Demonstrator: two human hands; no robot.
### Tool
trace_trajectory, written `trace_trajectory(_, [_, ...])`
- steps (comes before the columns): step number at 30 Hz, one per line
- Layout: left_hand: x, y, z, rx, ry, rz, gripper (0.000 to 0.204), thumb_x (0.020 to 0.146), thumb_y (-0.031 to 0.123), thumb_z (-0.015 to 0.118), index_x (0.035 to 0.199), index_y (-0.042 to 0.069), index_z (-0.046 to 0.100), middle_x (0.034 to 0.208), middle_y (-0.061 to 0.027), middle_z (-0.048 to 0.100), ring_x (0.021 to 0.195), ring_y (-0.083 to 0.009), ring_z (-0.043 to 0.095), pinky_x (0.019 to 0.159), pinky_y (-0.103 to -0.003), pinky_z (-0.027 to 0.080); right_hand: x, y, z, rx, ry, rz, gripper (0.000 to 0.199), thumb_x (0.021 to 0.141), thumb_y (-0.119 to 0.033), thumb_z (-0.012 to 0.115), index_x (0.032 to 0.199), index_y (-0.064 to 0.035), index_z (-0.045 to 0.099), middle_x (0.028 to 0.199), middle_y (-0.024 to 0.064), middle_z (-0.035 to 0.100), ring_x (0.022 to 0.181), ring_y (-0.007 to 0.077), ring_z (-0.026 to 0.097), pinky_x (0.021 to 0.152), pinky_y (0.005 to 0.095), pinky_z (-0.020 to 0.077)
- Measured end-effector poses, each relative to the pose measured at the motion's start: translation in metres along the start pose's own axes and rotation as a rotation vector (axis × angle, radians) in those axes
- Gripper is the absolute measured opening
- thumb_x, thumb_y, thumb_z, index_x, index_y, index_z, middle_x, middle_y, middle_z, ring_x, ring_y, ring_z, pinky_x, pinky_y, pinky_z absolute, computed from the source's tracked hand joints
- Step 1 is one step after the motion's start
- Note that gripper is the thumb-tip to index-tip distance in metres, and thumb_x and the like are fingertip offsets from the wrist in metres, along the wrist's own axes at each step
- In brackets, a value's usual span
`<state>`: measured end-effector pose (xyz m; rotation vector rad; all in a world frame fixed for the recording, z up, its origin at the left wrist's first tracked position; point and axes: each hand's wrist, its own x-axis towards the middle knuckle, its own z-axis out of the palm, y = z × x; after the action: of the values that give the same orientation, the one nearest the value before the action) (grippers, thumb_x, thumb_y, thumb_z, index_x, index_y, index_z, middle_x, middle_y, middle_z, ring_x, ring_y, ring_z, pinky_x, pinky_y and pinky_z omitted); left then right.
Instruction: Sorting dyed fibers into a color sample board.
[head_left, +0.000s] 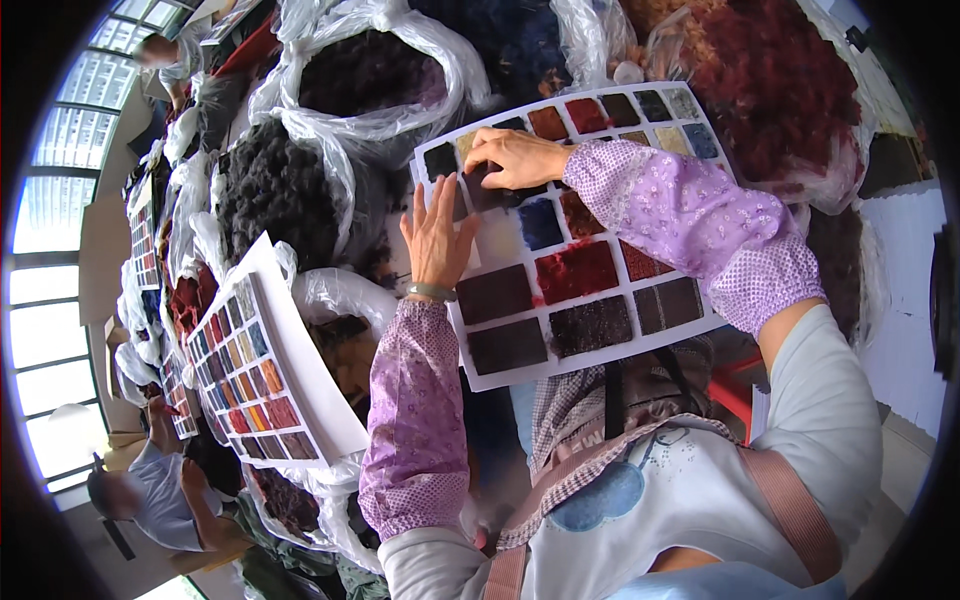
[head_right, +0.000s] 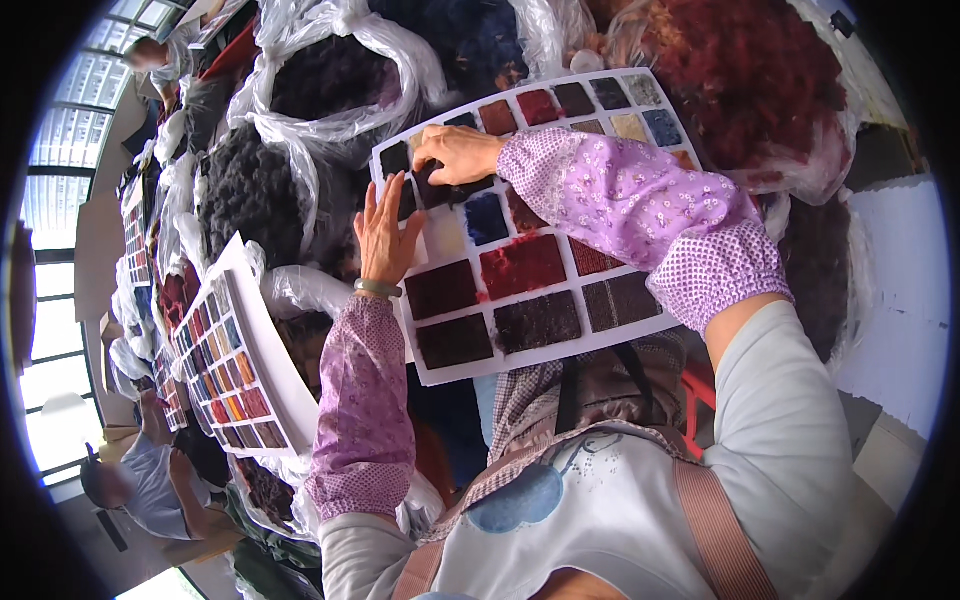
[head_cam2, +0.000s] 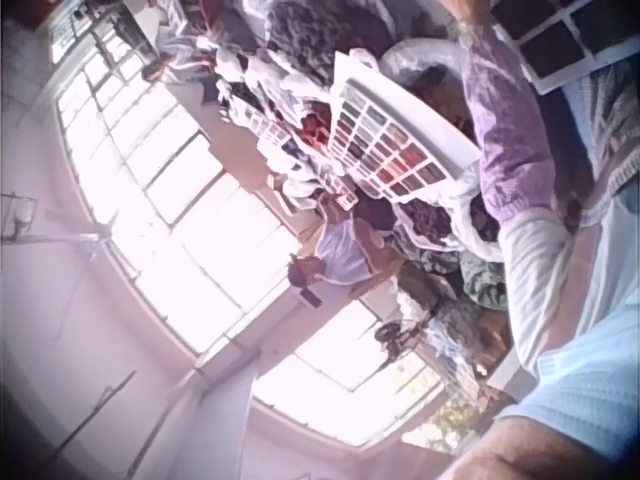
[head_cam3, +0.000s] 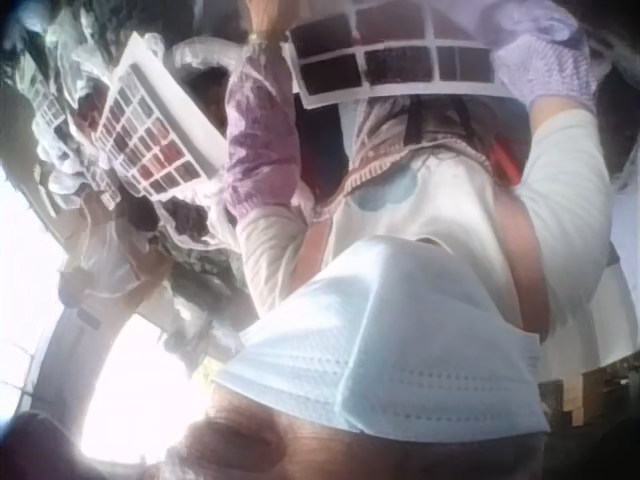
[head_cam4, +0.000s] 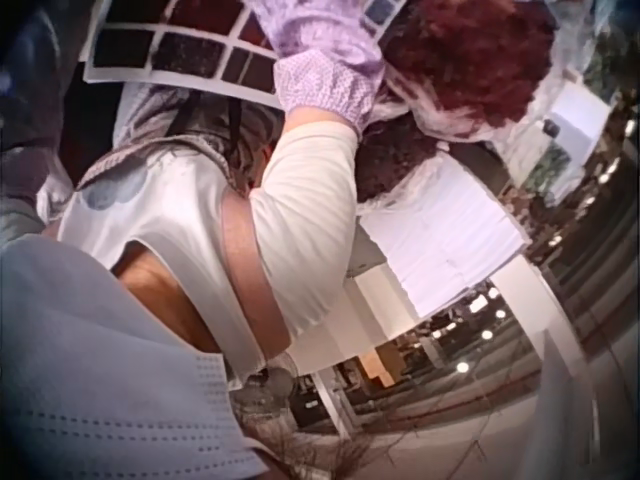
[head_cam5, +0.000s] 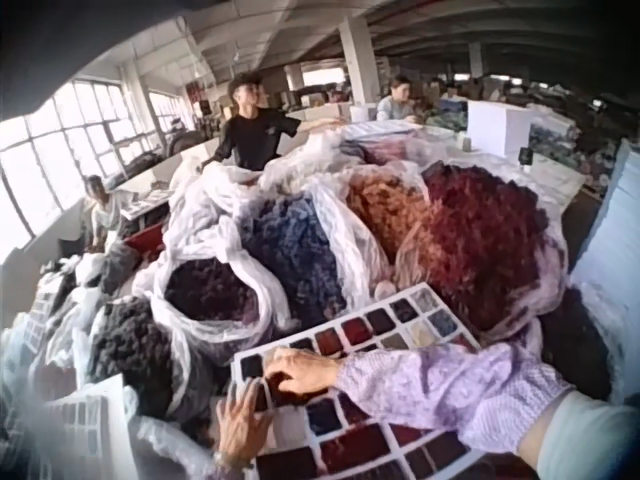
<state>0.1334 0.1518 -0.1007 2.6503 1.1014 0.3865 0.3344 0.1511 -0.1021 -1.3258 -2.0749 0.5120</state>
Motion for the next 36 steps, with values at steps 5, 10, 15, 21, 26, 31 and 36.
trace_trajectory(5, [0.004,0.001,0.024,0.132,-0.108,0.052,0.071,0.076,0.033,0.056,0.133,0.009,0.021,0.136,-0.0072,0.027,0.128,-0.0253,0.020,0.093,-0.058,0.021,-0.010,0.005,0.009,-0.014,-0.092,-0.069,0.025,0.064,-0.013,0.055,0.086,-0.0034,0.061,0.090,0.0129,0.056,0.090,0.0297,0.053,0.080,0.0345,0.0420])
trace_trajectory(10, [0.002,0.002,0.017,0.210,-0.224,0.028,0.069,0.079,0.038,0.051,0.133,0.009,0.020,0.139,-0.0071,0.019,0.130,-0.0214,0.015,0.095,-0.058,0.019,-0.019,-0.007,0.020,-0.314,0.102,-0.197,0.019,0.068,-0.014,0.051,0.079,-0.0049,0.063,0.084,0.0077,0.057,0.085,0.0236,0.055,0.075,0.0330,0.0433])
trace_trajectory(15, [0.030,0.015,-0.007,0.124,-0.520,-0.040,0.077,0.075,0.045,0.053,0.133,0.008,0.018,0.140,-0.0069,0.017,0.131,-0.0194,0.010,0.095,-0.059,0.017,-0.016,0.007,-0.018,-0.105,-0.227,-0.156,0.026,0.070,-0.015,0.054,0.093,-0.0062,0.061,0.108,0.0117,0.054,0.097,0.0269,0.053,0.083,0.0347,0.0415])
trace_trajectory(21, [0.119,0.004,-0.045,-0.061,-0.069,0.122,0.023,0.073,0.026,0.058,0.093,0.018,0.064,0.083,-0.0104,0.063,0.074,-0.0288,0.060,0.063,-0.036,0.047,-0.061,0.089,-0.152,-0.226,0.271,0.271,0.015,0.072,-0.020,0.053,0.077,-0.0120,0.064,0.075,0.0081,0.062,0.074,0.0240,0.061,0.065,0.0345,0.0474])
trace_trajectory(26, [0.258,0.023,-0.020,0.091,0.124,0.045,0.019,0.075,0.023,0.052,0.089,0.020,0.064,0.074,-0.0121,0.062,0.069,-0.0301,0.060,0.063,-0.040,0.048,-0.083,0.231,-0.247,-0.458,0.711,0.460,0.012,0.073,-0.017,0.050,0.071,-0.0100,0.059,0.069,0.0105,0.059,0.064,0.0289,0.058,0.054,0.0387,0.0428])
trace_trajectory(31, [0.371,0.019,0.017,0.140,0.164,-0.040,0.031,0.073,0.024,0.056,0.104,0.021,0.057,0.092,-0.0104,0.061,0.087,-0.0315,0.057,0.074,-0.042,0.046,-0.023,0.276,-0.274,-0.477,0.665,0.298,0.016,0.072,-0.015,0.055,0.085,-0.0079,0.060,0.079,0.0130,0.060,0.073,0.0299,0.057,0.064,0.0391,0.0444])
trace_trajectory(36, [0.422,0.021,0.042,0.152,0.129,-0.148,0.047,0.072,0.023,0.060,0.117,0.025,0.048,0.096,-0.0128,0.060,0.091,-0.0298,0.056,0.077,-0.042,0.044,0.022,0.286,-0.254,-0.551,0.519,0.377,0.047,0.066,-0.008,0.059,0.111,-0.0173,0.050,0.100,0.0096,0.051,0.090,0.0306,0.053,0.074,0.0403,0.0439])
